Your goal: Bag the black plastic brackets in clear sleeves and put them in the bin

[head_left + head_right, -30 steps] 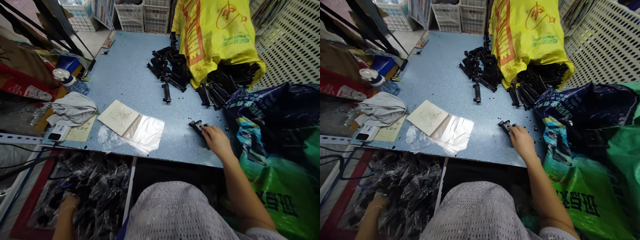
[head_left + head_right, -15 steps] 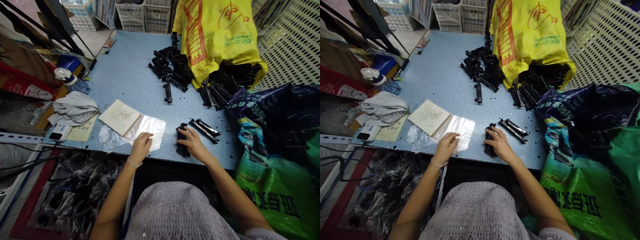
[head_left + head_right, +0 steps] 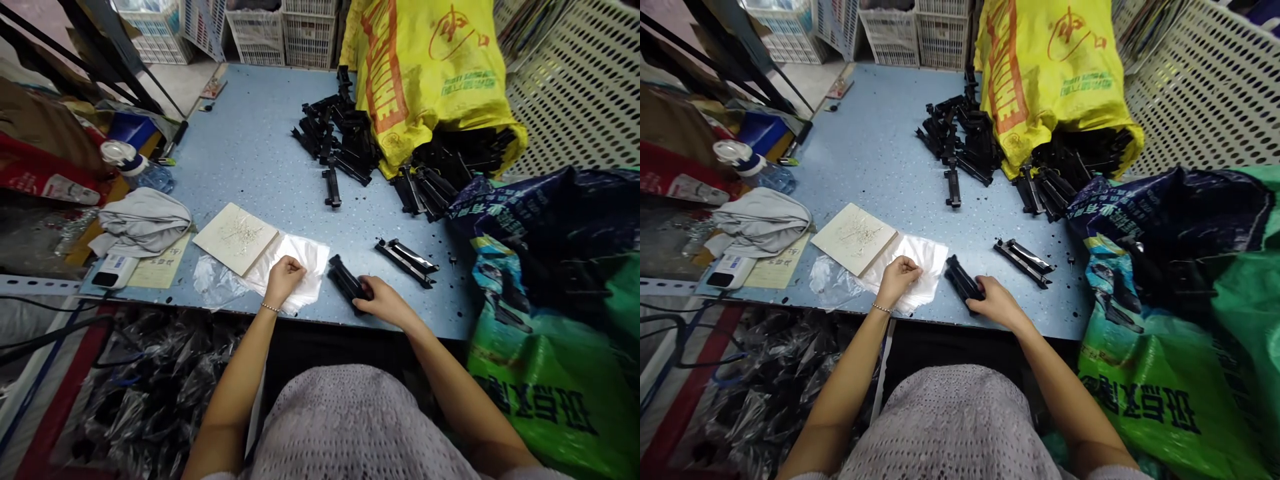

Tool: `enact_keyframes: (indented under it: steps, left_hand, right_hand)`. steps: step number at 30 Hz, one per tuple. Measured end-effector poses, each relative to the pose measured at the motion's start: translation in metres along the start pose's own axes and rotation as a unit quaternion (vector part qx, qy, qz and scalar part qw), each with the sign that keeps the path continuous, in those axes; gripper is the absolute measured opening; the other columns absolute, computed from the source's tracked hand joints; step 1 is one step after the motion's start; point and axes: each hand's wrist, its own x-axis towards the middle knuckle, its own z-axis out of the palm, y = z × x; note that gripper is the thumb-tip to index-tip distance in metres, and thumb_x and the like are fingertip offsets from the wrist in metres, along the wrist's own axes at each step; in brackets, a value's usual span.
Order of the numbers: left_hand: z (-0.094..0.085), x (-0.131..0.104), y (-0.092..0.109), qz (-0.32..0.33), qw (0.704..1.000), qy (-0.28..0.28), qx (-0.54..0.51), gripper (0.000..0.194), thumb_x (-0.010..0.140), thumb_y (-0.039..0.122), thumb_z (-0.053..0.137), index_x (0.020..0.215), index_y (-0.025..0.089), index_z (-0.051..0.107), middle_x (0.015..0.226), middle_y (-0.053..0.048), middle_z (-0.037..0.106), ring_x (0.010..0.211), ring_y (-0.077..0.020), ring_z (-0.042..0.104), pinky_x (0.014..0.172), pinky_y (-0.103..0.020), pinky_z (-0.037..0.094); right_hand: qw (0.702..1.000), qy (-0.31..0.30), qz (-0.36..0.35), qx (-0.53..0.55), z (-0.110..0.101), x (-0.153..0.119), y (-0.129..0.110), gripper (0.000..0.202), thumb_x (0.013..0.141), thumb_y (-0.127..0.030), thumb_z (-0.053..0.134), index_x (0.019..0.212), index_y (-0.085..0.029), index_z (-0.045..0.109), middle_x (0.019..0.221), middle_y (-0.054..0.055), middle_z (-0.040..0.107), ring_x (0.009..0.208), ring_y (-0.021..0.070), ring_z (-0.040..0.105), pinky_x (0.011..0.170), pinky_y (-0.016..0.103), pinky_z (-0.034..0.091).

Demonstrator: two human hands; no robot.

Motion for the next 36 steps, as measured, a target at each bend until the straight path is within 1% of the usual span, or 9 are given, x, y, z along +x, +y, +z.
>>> enact_keyframes:
  steps: [5, 8, 12, 17, 19, 23, 29, 33, 36]
  left_hand:
    - [0.007, -0.003, -0.006, 0.031, 0.999, 0.013, -0.027, 0.019, 0.074, 0.026, 0.069, 0.077, 0.020, 0.051, 0.073, 0.001, 0.064, 0.066, -0.0132, 0.062, 0.064, -0.025, 0.048]
    - [-0.001, -0.006, -0.004, 0.096, 0.992, 0.043, 0.068, 0.004, 0.079, 0.016, 0.060, 0.079, 0.019, 0.057, 0.081, -0.002, 0.068, 0.077, -0.0153, 0.065, 0.073, -0.028, 0.052]
    - [-0.017, -0.014, 0.002, 0.202, 0.923, 0.035, 0.327, 0.032, 0.081, 0.001, 0.044, 0.093, 0.016, 0.069, 0.103, -0.010, 0.071, 0.101, -0.0234, 0.065, 0.096, -0.043, 0.051]
    - [-0.012, -0.028, 0.006, 0.302, 0.874, 0.003, 0.380, 0.054, 0.088, 0.002, 0.039, 0.140, 0.014, 0.049, 0.141, -0.015, 0.055, 0.131, -0.0244, 0.051, 0.111, -0.045, 0.045]
    - [-0.009, -0.033, 0.005, 0.339, 0.865, -0.017, 0.369, 0.063, 0.090, 0.002, 0.036, 0.150, 0.019, 0.034, 0.150, -0.013, 0.046, 0.138, -0.0226, 0.044, 0.113, -0.045, 0.043]
    - [-0.008, -0.044, 0.006, 0.367, 0.855, 0.007, 0.366, 0.072, 0.089, -0.001, 0.034, 0.156, 0.022, 0.018, 0.157, -0.013, 0.035, 0.144, -0.0241, 0.036, 0.114, -0.045, 0.043]
    - [0.009, -0.067, 0.021, 0.407, 0.840, -0.168, 0.317, 0.078, 0.086, -0.001, 0.035, 0.157, 0.024, 0.013, 0.157, -0.012, 0.035, 0.144, -0.0239, 0.037, 0.114, -0.046, 0.043]
    - [0.002, -0.087, 0.035, 0.378, 0.860, -0.096, 0.328, 0.063, 0.090, 0.011, 0.048, 0.150, 0.025, 0.035, 0.140, -0.012, 0.053, 0.130, -0.0247, 0.053, 0.108, -0.044, 0.049]
    - [-0.031, -0.126, 0.055, 0.318, 0.896, -0.004, 0.309, 0.049, 0.091, 0.019, 0.053, 0.138, 0.034, 0.053, 0.125, -0.006, 0.064, 0.111, -0.0210, 0.065, 0.098, -0.036, 0.056]
  right_hand:
    - [0.964, -0.053, -0.083, 0.245, 0.004, 0.015, -0.011, 0.051, 0.076, -0.041, 0.066, 0.122, -0.022, 0.057, 0.118, 0.008, 0.061, 0.098, 0.0229, 0.062, 0.086, 0.038, 0.049]
    - [0.972, -0.085, -0.106, 0.192, 0.005, 0.013, -0.025, 0.048, 0.077, -0.037, 0.069, 0.122, -0.022, 0.058, 0.118, 0.008, 0.063, 0.099, 0.0242, 0.063, 0.087, 0.040, 0.049]
    - [0.990, -0.008, -0.133, 0.044, 0.000, 0.006, -0.036, 0.052, 0.077, -0.033, 0.070, 0.126, -0.022, 0.057, 0.120, 0.010, 0.063, 0.109, 0.0279, 0.059, 0.094, 0.043, 0.045]
    - [0.979, -0.032, -0.145, 0.137, 0.015, 0.019, -0.043, 0.056, 0.072, -0.036, 0.076, 0.124, -0.023, 0.059, 0.118, 0.010, 0.063, 0.104, 0.0263, 0.060, 0.090, 0.041, 0.048]
    - [0.953, -0.052, -0.071, 0.291, 0.028, 0.031, -0.043, 0.058, 0.072, -0.040, 0.075, 0.123, -0.021, 0.058, 0.113, 0.009, 0.064, 0.094, 0.0234, 0.062, 0.082, 0.038, 0.051]
    - [0.829, -0.119, 0.025, 0.546, 0.051, 0.046, -0.046, 0.056, 0.080, -0.047, 0.066, 0.127, -0.020, 0.054, 0.104, 0.008, 0.066, 0.077, 0.0181, 0.063, 0.065, 0.031, 0.051]
    - [0.867, -0.018, -0.047, 0.496, 0.064, 0.036, -0.063, 0.063, 0.073, -0.029, 0.076, 0.131, -0.024, 0.054, 0.114, 0.006, 0.066, 0.104, 0.0224, 0.061, 0.093, 0.038, 0.049]
    - [0.815, -0.132, -0.076, 0.559, 0.056, 0.013, -0.073, 0.056, 0.076, -0.026, 0.075, 0.129, -0.024, 0.059, 0.117, 0.007, 0.067, 0.111, 0.0218, 0.061, 0.102, 0.041, 0.045]
    - [0.788, -0.255, -0.113, 0.550, 0.047, -0.005, -0.083, 0.049, 0.082, -0.028, 0.071, 0.129, -0.025, 0.061, 0.124, 0.008, 0.066, 0.117, 0.0208, 0.060, 0.106, 0.043, 0.043]
